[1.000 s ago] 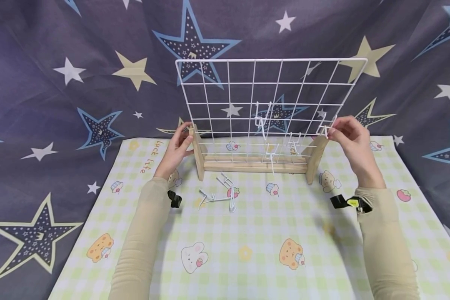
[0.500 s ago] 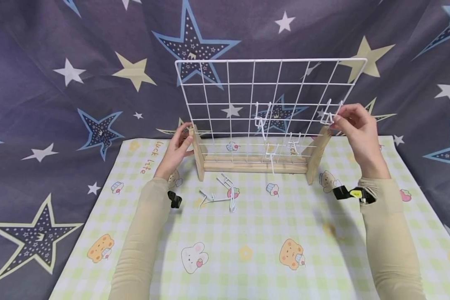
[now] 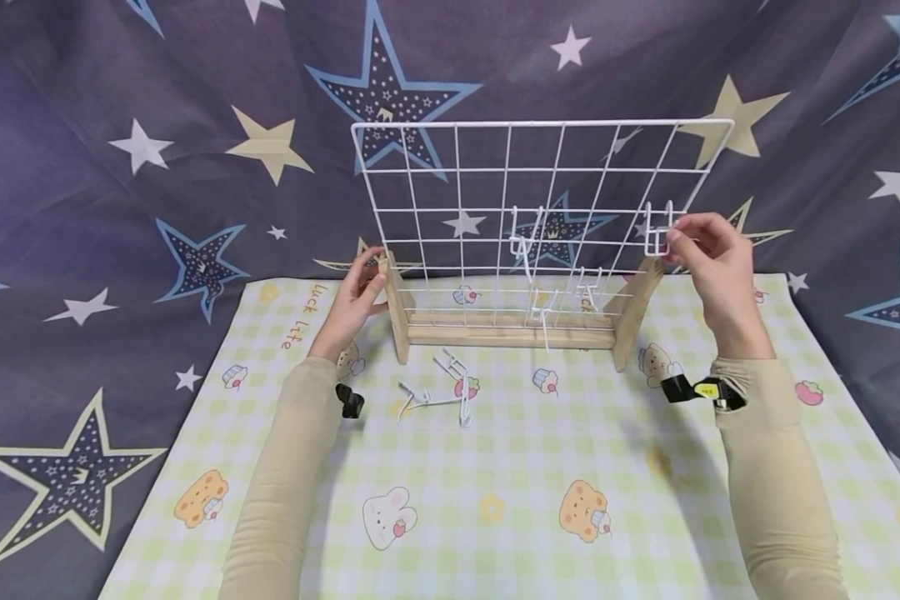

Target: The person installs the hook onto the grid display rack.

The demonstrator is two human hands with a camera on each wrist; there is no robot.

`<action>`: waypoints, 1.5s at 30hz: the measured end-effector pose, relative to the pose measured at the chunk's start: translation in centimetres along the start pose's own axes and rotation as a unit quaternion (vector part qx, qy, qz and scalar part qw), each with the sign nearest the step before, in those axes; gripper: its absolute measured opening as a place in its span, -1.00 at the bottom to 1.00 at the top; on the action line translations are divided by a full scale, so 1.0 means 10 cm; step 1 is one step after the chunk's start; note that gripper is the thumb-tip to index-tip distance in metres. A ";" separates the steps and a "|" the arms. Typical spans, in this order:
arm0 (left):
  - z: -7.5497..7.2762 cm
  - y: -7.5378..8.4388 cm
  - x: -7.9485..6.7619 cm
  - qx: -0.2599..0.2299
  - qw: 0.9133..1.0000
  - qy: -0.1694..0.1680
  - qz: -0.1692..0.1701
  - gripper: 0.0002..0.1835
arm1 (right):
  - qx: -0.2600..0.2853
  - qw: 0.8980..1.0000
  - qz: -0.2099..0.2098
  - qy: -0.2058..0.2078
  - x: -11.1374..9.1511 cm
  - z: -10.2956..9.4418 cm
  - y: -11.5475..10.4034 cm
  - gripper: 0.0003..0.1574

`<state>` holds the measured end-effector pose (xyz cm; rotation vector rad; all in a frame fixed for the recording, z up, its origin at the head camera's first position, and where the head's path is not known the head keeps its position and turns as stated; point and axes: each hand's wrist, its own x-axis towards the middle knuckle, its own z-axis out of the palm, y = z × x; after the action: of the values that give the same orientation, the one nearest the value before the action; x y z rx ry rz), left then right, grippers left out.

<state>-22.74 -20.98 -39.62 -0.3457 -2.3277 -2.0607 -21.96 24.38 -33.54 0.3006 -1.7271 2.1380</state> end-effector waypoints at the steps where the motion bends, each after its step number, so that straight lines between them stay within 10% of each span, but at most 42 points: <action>1: 0.00 0.00 0.00 0.000 1.000 0.000 0.000 -0.48 | 0.000 1.000 0.003 0.001 -0.01 0.00 0.01 -0.84; 14: -0.08 -0.28 0.07 -0.005 1.000 0.006 0.008 -0.47 | -0.014 1.000 0.007 -0.018 -0.14 -0.05 0.05 -0.91; 45: 0.05 0.05 -0.10 -0.006 0.999 0.029 0.024 -0.48 | -0.087 0.994 0.063 -0.011 -0.78 -0.12 0.44 -0.92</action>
<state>-21.61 -20.63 -39.37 -0.3351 -2.2531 -2.0358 -16.64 23.56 -40.78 0.1709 -1.9771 2.0586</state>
